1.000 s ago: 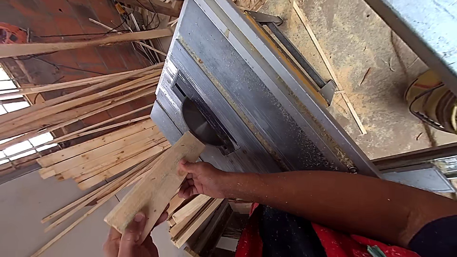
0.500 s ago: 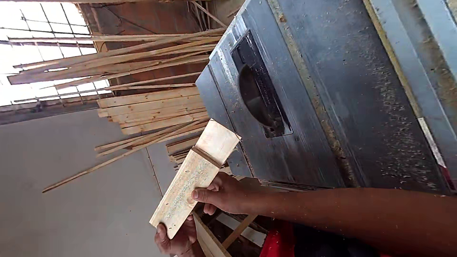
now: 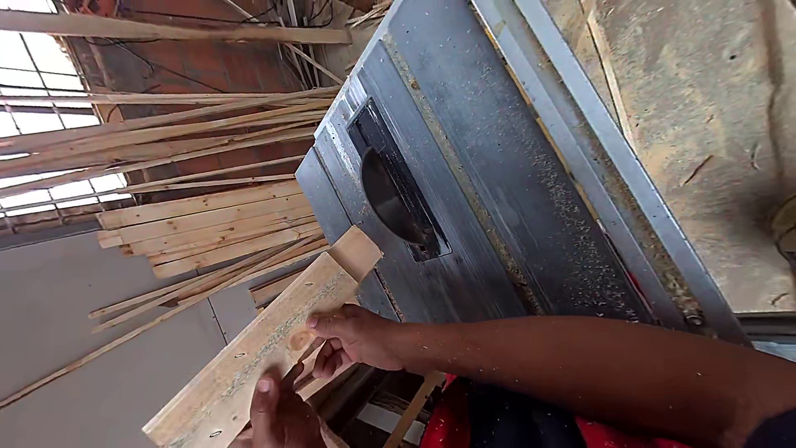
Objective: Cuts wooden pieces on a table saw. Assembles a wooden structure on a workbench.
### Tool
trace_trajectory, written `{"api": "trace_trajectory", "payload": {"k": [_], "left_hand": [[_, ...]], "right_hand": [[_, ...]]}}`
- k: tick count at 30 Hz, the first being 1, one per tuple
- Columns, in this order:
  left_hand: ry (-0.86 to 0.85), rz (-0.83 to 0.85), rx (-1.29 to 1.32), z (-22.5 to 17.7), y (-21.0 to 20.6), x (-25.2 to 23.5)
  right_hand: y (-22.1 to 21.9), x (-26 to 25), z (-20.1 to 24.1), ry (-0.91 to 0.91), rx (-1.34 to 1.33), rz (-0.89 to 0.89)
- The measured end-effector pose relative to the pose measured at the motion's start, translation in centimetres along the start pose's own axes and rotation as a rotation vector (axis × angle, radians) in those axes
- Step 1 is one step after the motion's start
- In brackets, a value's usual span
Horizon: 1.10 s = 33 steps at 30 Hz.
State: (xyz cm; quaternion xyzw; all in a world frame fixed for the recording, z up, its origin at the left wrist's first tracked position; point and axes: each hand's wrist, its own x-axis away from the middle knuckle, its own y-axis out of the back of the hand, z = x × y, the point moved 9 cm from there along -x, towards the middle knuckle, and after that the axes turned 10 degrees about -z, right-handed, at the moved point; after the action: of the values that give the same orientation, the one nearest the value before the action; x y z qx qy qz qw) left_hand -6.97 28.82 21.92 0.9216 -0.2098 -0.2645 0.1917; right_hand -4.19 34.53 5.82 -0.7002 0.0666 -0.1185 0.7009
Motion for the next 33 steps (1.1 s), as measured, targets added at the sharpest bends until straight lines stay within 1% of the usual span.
{"api": "trace_trajectory", "payload": {"k": [2,3,5,7,9,12,16,20,24,29,33], "left_hand": [[-0.098,0.002,-0.06,-1.5,-1.8,-0.1],[-0.115,0.008,-0.065,-1.6,-2.7,-0.2],[-0.092,0.031,-0.038,-0.5,-4.6,-0.9],[-0.053,0.053,-0.07,1.1,-6.6,-1.6],[-0.049,0.073,-0.103,2.0,-8.4,-1.9],[-0.081,0.117,-0.094,1.8,-10.8,-2.0],[-0.123,0.162,-0.097,0.7,-12.7,-1.9],[-0.134,0.167,-0.159,0.4,-13.8,-1.8],[-0.143,0.171,-0.161,0.1,-14.3,-1.5],[-0.177,0.17,-0.117,-0.1,-14.4,-0.9],[-0.171,0.142,-0.127,0.1,-13.4,-0.3]], "right_hand": [[0.3,0.0,1.0,0.011,-0.033,-0.035],[0.5,0.2,1.7,0.017,-0.044,-0.06],[1.1,0.6,3.0,0.033,-0.076,-0.093],[2.0,0.8,3.9,0.047,-0.137,-0.147],[3.1,0.9,4.4,0.053,-0.201,-0.21],[3.8,1.2,5.7,0.094,-0.276,-0.26],[4.1,1.7,6.7,0.14,-0.329,-0.293],[4.4,1.7,6.7,0.133,-0.365,-0.312],[4.6,1.9,6.8,0.12,-0.391,-0.326],[4.8,2.2,6.4,0.159,-0.42,-0.337],[5.0,1.9,5.7,0.2,-0.394,-0.339]]}}
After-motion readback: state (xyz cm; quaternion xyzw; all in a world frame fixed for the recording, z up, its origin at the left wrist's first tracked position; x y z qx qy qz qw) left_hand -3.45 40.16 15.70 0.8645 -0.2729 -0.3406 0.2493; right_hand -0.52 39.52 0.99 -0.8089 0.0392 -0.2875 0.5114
